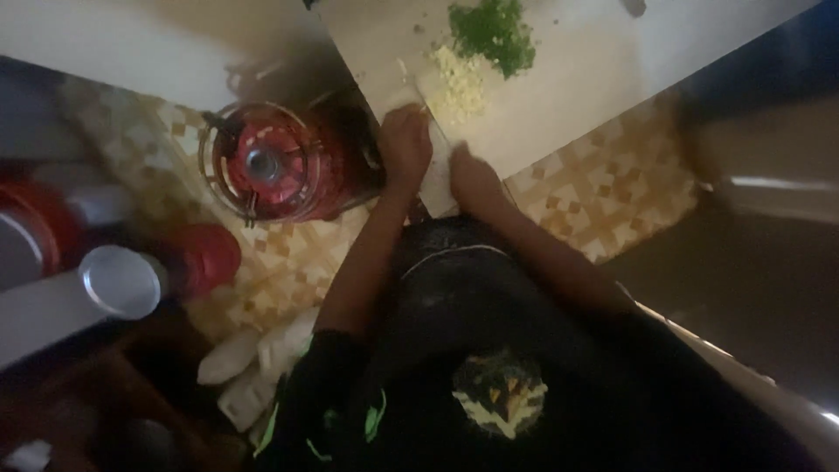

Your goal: Stirring a pot of food and mincing garlic and greens on a cutting board.

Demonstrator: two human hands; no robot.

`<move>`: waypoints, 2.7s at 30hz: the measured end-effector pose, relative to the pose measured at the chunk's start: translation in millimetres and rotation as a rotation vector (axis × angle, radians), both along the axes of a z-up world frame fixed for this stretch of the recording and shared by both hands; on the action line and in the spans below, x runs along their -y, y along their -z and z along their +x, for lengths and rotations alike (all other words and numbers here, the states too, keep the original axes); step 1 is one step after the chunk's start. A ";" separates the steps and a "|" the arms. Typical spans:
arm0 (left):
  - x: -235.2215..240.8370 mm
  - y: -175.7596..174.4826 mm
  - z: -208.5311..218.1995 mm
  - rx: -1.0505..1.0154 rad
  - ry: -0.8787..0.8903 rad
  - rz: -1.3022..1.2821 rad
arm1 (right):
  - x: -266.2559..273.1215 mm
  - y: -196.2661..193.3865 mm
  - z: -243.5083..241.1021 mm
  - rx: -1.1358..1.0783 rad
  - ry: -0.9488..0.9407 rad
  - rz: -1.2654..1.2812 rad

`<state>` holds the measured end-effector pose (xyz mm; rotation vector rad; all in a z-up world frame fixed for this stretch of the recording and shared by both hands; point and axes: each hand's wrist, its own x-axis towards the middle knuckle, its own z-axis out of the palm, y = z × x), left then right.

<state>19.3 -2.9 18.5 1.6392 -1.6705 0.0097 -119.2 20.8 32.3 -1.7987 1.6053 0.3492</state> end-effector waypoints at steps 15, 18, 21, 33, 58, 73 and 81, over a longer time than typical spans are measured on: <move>-18.5 -28.6 -6.9 -0.172 0.086 0.053 | -27.7 -79.1 -0.6 0.017 -0.072 -0.086; -16.6 -15.0 -10.8 -0.175 0.083 0.024 | -26.6 -52.3 -21.0 -0.075 -0.017 -0.035; -23.3 6.4 -11.8 -0.120 0.019 0.009 | -10.2 -36.6 -27.4 -0.015 -0.008 -0.042; -22.5 20.9 -12.8 -0.106 0.020 -0.009 | 19.7 -82.6 -43.0 0.021 0.173 -0.148; -24.5 -17.2 -13.8 -0.127 -0.014 -0.035 | 90.4 -16.8 16.5 -0.169 -0.693 -0.690; -22.2 -28.5 -10.9 -0.184 0.038 -0.066 | 98.3 -41.6 12.9 0.125 -0.791 -0.507; -14.1 -2.0 -12.0 -0.185 0.043 -0.009 | 110.9 -54.2 4.1 0.807 -0.507 -0.213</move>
